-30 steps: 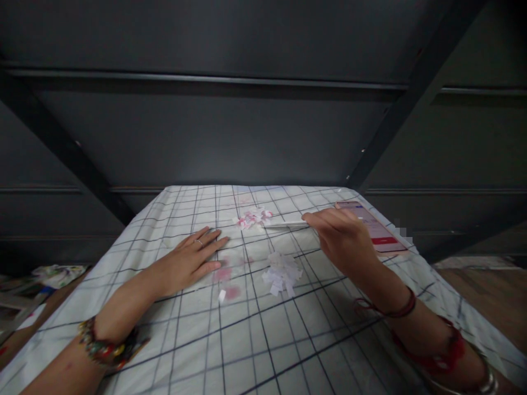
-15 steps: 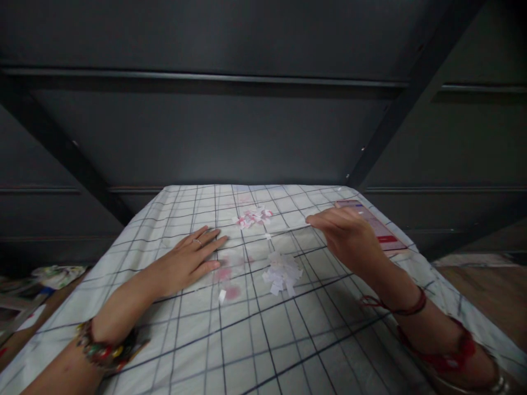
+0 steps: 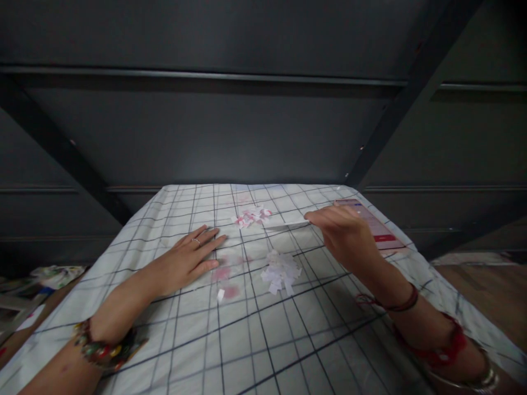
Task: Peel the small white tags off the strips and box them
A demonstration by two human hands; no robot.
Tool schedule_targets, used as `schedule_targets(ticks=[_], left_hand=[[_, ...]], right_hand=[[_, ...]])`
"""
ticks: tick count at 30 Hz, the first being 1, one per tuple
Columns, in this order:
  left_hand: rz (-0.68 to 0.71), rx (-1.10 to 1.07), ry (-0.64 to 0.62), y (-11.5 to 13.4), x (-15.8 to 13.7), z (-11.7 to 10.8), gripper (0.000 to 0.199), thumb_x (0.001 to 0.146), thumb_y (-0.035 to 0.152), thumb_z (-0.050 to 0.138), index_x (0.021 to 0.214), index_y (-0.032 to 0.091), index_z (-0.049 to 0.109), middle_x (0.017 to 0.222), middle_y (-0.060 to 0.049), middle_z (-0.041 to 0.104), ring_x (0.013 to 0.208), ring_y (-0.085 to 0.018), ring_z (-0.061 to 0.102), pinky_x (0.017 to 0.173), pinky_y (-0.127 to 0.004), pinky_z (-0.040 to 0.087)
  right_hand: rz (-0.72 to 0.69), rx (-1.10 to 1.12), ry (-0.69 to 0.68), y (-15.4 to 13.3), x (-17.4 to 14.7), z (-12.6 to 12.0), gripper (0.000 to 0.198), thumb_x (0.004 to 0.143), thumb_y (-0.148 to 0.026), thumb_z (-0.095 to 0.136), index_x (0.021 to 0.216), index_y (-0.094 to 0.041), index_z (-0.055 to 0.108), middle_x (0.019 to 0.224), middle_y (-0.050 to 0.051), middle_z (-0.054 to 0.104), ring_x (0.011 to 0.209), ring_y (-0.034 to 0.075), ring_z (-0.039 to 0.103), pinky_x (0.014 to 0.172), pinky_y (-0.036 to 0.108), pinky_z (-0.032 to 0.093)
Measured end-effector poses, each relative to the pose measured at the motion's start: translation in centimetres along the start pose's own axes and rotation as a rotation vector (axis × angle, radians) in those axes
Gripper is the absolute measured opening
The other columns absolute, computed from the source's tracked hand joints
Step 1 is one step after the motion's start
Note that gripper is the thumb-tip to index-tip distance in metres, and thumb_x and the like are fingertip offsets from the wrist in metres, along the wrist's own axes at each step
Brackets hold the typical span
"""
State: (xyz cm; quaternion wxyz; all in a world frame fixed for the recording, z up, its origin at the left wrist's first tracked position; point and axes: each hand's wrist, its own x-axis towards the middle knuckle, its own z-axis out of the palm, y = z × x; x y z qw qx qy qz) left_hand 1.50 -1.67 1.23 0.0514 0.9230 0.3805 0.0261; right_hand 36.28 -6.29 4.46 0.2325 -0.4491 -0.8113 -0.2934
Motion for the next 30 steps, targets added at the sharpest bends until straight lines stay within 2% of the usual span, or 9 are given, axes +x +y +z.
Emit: schedule_targets(ticks=[4,7,9,12,14,17,22,25,30], left_hand=[[0.001,0.016,-0.004,0.0,0.0,-0.1,0.063,0.097,0.062,0.023,0.146,0.027,0.038,0.154,-0.006,0.036,0.144,-0.028,0.023,0.115,-0.047,0.027],[-0.012,0.025,-0.014,0.0,0.0,-0.1,0.065,0.096,0.063,0.022,0.146,0.024,0.039,0.154,-0.008,0.035,0.144,-0.028,0.023,0.115,-0.047,0.026],[-0.018,0.028,-0.019,0.0,0.1,-0.1,0.067,0.096,0.064,0.02,0.146,0.023,0.039,0.154,-0.009,0.035,0.144,-0.029,0.023,0.115,-0.047,0.026],[-0.012,0.032,-0.013,0.1,0.1,-0.2,0.068,0.096,0.064,0.018,0.146,0.023,0.039,0.153,-0.008,0.036,0.144,-0.028,0.023,0.115,-0.047,0.026],[-0.011,0.031,-0.015,0.3,0.1,-0.4,0.071,0.096,0.065,0.016,0.146,0.021,0.04,0.153,-0.009,0.037,0.144,-0.029,0.023,0.115,-0.047,0.026],[-0.021,0.03,-0.027,0.5,0.1,-0.6,0.075,0.095,0.066,0.013,0.145,0.018,0.041,0.153,-0.012,0.036,0.144,-0.03,0.024,0.115,-0.048,0.025],[-0.028,0.031,-0.031,0.4,0.1,-0.4,0.073,0.095,0.065,0.015,0.145,0.018,0.041,0.153,-0.013,0.035,0.144,-0.031,0.023,0.114,-0.051,0.026],[-0.013,0.028,-0.027,0.2,0.1,-0.2,0.071,0.096,0.064,0.017,0.146,0.019,0.04,0.154,-0.013,0.033,0.144,-0.031,0.022,0.114,-0.052,0.026],[0.069,0.031,0.003,0.5,0.0,-0.1,0.067,0.098,0.06,0.019,0.147,0.019,0.038,0.154,-0.012,0.034,0.144,-0.031,0.02,0.114,-0.052,0.026]], right_hand=[[-0.136,0.093,0.065,-1.5,0.7,-0.2,0.034,0.08,0.004,0.038,0.083,-0.018,0.064,0.069,0.0,0.067,0.061,0.013,0.055,0.06,0.028,0.04],[-0.217,0.177,0.154,-2.1,0.8,-0.9,0.035,0.081,0.006,0.037,0.085,-0.017,0.063,0.073,0.0,0.068,0.069,0.012,0.058,0.064,0.026,0.042],[-0.214,0.176,0.194,-2.2,0.8,-1.1,0.034,0.082,0.006,0.038,0.088,-0.016,0.063,0.077,0.001,0.07,0.073,0.012,0.06,0.067,0.026,0.044],[-0.181,0.124,0.209,-2.2,0.7,-1.0,0.032,0.082,0.005,0.039,0.087,-0.017,0.062,0.076,0.002,0.07,0.066,0.013,0.058,0.061,0.028,0.044],[-0.199,0.128,0.188,-2.3,0.7,-1.0,0.032,0.082,0.005,0.038,0.085,-0.016,0.062,0.073,0.002,0.069,0.064,0.013,0.058,0.059,0.028,0.044],[-0.254,0.208,0.175,-2.8,0.9,-1.4,0.031,0.083,0.005,0.039,0.086,-0.015,0.062,0.074,0.002,0.07,0.068,0.013,0.061,0.064,0.027,0.048],[-0.225,0.235,0.268,-2.5,0.7,-1.4,0.027,0.083,0.004,0.044,0.092,-0.017,0.06,0.078,0.002,0.072,0.072,0.014,0.063,0.065,0.028,0.048],[-0.168,0.195,0.236,-1.3,0.3,-0.9,0.027,0.082,0.003,0.045,0.093,-0.017,0.06,0.078,0.003,0.071,0.068,0.015,0.061,0.06,0.029,0.045],[-0.065,0.199,0.053,0.7,-0.5,-0.8,0.03,0.083,0.001,0.041,0.086,-0.02,0.062,0.072,0.001,0.069,0.064,0.016,0.061,0.061,0.031,0.044]])
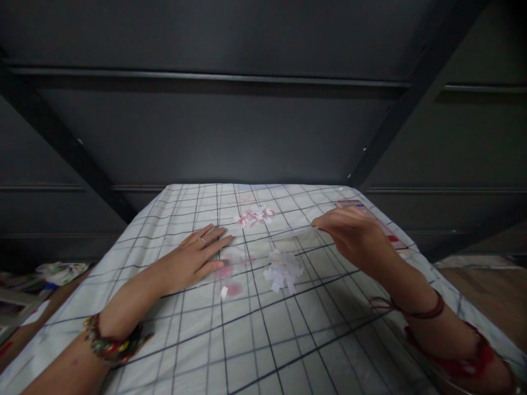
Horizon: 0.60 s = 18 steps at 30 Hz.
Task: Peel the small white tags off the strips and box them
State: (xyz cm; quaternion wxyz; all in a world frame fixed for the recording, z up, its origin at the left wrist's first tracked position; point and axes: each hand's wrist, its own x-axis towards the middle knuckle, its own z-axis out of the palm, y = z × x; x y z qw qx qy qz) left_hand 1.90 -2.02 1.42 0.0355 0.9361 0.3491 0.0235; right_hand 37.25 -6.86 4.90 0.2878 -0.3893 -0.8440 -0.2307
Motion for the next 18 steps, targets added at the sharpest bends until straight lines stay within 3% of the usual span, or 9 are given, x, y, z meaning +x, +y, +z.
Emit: schedule_targets(ticks=[7,18], left_hand=[[0.127,0.007,0.085,1.1,0.2,-0.2,0.057,0.098,0.056,0.029,0.144,0.025,0.043,0.153,-0.007,0.037,0.144,-0.028,0.023,0.114,-0.048,0.029],[0.168,0.022,0.097,1.2,0.3,0.3,0.054,0.099,0.053,0.033,0.146,0.027,0.039,0.153,-0.006,0.038,0.145,-0.028,0.02,0.115,-0.049,0.028]], right_hand=[[-0.008,0.154,-0.093,0.1,0.0,-2.2,0.028,0.083,0.0,0.043,0.085,-0.019,0.064,0.074,0.002,0.07,0.066,0.014,0.064,0.062,0.027,0.048],[-0.071,0.27,-0.119,-1.0,0.3,-3.2,0.03,0.087,-0.003,0.042,0.084,-0.021,0.066,0.075,0.001,0.07,0.069,0.012,0.063,0.065,0.026,0.049]])
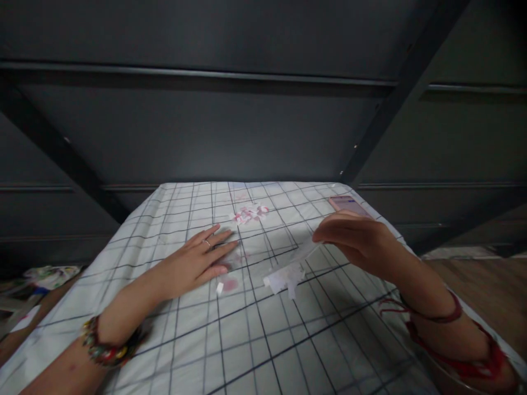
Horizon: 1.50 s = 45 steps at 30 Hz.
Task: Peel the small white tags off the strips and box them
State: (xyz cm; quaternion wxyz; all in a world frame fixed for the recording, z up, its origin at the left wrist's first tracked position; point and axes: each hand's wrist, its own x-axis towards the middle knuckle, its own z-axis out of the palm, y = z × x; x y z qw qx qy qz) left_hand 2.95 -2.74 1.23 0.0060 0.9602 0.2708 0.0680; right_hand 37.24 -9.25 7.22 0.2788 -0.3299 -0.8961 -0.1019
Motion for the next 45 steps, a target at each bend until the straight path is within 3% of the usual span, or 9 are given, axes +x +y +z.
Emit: schedule_targets(ticks=[4,13,20,24,28,31,35,39,45], left_hand=[[0.016,0.007,0.01,0.1,0.1,0.0,0.056,0.099,0.054,0.028,0.145,0.023,0.041,0.151,-0.01,0.04,0.144,-0.03,0.023,0.114,-0.05,0.029],[-0.007,-0.015,-0.008,0.0,0.2,-0.1,0.059,0.099,0.057,0.025,0.144,0.023,0.042,0.151,-0.01,0.041,0.143,-0.028,0.025,0.114,-0.048,0.029],[-0.01,-0.028,0.008,-0.1,0.2,0.2,0.056,0.099,0.057,0.028,0.142,0.025,0.044,0.15,-0.008,0.042,0.143,-0.027,0.027,0.114,-0.047,0.029],[0.0,-0.03,0.015,-0.3,0.2,0.3,0.058,0.098,0.057,0.027,0.141,0.023,0.047,0.149,-0.009,0.043,0.142,-0.028,0.028,0.114,-0.048,0.03],[0.021,-0.023,0.024,-0.2,0.2,0.3,0.057,0.099,0.057,0.026,0.141,0.024,0.045,0.15,-0.007,0.042,0.143,-0.027,0.027,0.115,-0.047,0.028],[0.045,-0.021,0.014,0.4,0.4,0.2,0.058,0.099,0.057,0.025,0.142,0.025,0.044,0.152,-0.007,0.04,0.144,-0.028,0.024,0.115,-0.048,0.029],[0.106,-0.028,-0.003,1.9,0.8,-0.2,0.056,0.098,0.057,0.028,0.141,0.026,0.046,0.151,-0.005,0.041,0.143,-0.03,0.025,0.113,-0.05,0.03],[0.173,-0.044,-0.037,3.3,1.1,-0.5,0.052,0.099,0.054,0.03,0.142,0.029,0.043,0.151,-0.002,0.041,0.143,-0.03,0.025,0.114,-0.049,0.029],[0.179,-0.047,-0.075,4.0,1.1,0.1,0.078,0.087,0.068,0.046,0.151,0.028,0.026,0.154,-0.007,0.035,0.144,-0.037,0.017,0.113,-0.06,0.022]], right_hand=[[-0.023,0.051,0.041,-0.4,0.3,0.1,0.028,0.088,-0.003,0.043,0.085,-0.02,0.065,0.078,0.001,0.07,0.074,0.012,0.063,0.07,0.027,0.049],[0.027,0.141,-0.158,-0.4,0.2,-1.6,0.03,0.089,-0.005,0.044,0.083,-0.02,0.068,0.077,0.001,0.071,0.071,0.011,0.065,0.069,0.024,0.051],[0.076,-0.062,-0.027,-1.2,-0.1,-2.2,0.03,0.087,-0.004,0.043,0.086,-0.021,0.067,0.08,0.001,0.072,0.075,0.014,0.065,0.073,0.03,0.05],[0.063,-0.169,-0.073,-2.2,-0.6,-1.4,0.032,0.085,0.0,0.043,0.085,-0.02,0.068,0.077,0.0,0.071,0.07,0.014,0.064,0.067,0.029,0.049],[0.058,-0.105,-0.113,-2.7,-2.3,-2.1,0.036,0.084,0.003,0.039,0.086,-0.02,0.067,0.078,0.001,0.071,0.072,0.013,0.065,0.069,0.027,0.051],[0.067,-0.082,-0.069,-2.8,-3.8,-3.1,0.036,0.085,0.002,0.038,0.09,-0.02,0.066,0.081,0.001,0.071,0.078,0.013,0.066,0.074,0.029,0.053],[0.121,-0.218,0.002,-3.0,-4.9,-3.3,0.038,0.08,0.004,0.038,0.094,-0.018,0.066,0.084,0.004,0.072,0.08,0.016,0.067,0.073,0.032,0.053],[0.196,-0.344,-0.064,-4.0,-5.1,-2.7,0.035,0.081,0.003,0.04,0.091,-0.016,0.067,0.078,0.004,0.071,0.072,0.016,0.064,0.067,0.03,0.05],[0.108,-0.376,-0.045,-7.8,-5.0,-3.4,0.035,0.082,0.003,0.039,0.088,-0.015,0.068,0.075,0.006,0.07,0.066,0.015,0.06,0.062,0.029,0.047]])
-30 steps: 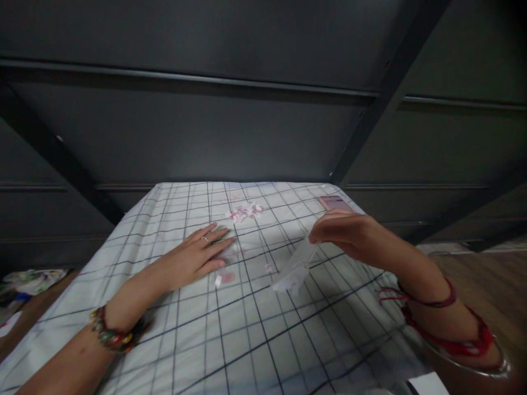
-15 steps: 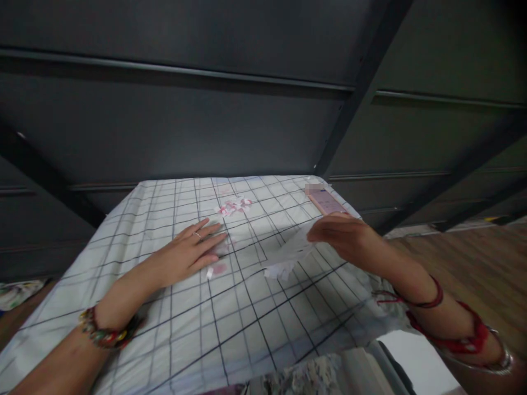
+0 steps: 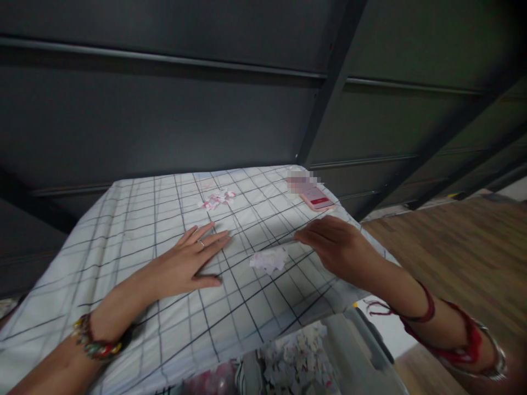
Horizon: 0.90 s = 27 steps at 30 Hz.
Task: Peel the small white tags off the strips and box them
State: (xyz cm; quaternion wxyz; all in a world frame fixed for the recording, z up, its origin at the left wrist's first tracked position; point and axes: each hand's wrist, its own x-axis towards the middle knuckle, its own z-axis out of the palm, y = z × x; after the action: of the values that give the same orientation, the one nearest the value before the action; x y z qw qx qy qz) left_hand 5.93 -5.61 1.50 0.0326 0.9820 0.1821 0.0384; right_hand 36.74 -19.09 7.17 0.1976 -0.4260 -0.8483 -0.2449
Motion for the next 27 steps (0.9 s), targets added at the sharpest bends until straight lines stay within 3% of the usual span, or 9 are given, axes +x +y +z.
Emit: schedule_targets(ticks=[4,12,18,27], left_hand=[[0.003,-0.019,-0.042,0.2,0.0,-0.1,0.081,0.087,0.065,0.049,0.152,0.026,0.023,0.156,-0.01,0.029,0.145,-0.038,0.014,0.113,-0.061,0.02],[-0.018,-0.002,-0.074,0.6,0.1,-0.5,0.079,0.087,0.067,0.048,0.15,0.023,0.029,0.156,-0.013,0.028,0.144,-0.04,0.015,0.111,-0.066,0.019],[-0.001,-0.009,-0.038,0.3,0.1,-0.2,0.074,0.088,0.065,0.048,0.149,0.026,0.032,0.157,-0.011,0.028,0.144,-0.04,0.017,0.11,-0.068,0.019],[0.093,-0.038,-0.013,0.6,0.4,0.1,0.056,0.091,0.059,0.047,0.144,0.044,0.036,0.158,-0.001,0.025,0.144,-0.042,0.014,0.108,-0.071,0.017]], right_hand=[[-0.025,0.022,0.024,-1.1,0.6,-0.8,0.034,0.083,0.004,0.038,0.087,-0.012,0.067,0.074,0.007,0.071,0.064,0.015,0.06,0.062,0.03,0.047],[-0.082,0.223,0.053,0.0,1.1,1.1,0.034,0.087,0.002,0.037,0.088,-0.016,0.065,0.076,0.004,0.071,0.071,0.014,0.063,0.068,0.03,0.051],[-0.036,0.271,-0.017,-0.4,-1.2,-2.2,0.032,0.089,0.0,0.037,0.089,-0.017,0.065,0.078,0.005,0.07,0.073,0.015,0.063,0.069,0.031,0.052],[0.103,0.185,-0.079,-3.2,-4.6,-6.2,0.026,0.092,-0.004,0.039,0.091,-0.016,0.062,0.075,0.005,0.069,0.071,0.015,0.064,0.068,0.031,0.051]])
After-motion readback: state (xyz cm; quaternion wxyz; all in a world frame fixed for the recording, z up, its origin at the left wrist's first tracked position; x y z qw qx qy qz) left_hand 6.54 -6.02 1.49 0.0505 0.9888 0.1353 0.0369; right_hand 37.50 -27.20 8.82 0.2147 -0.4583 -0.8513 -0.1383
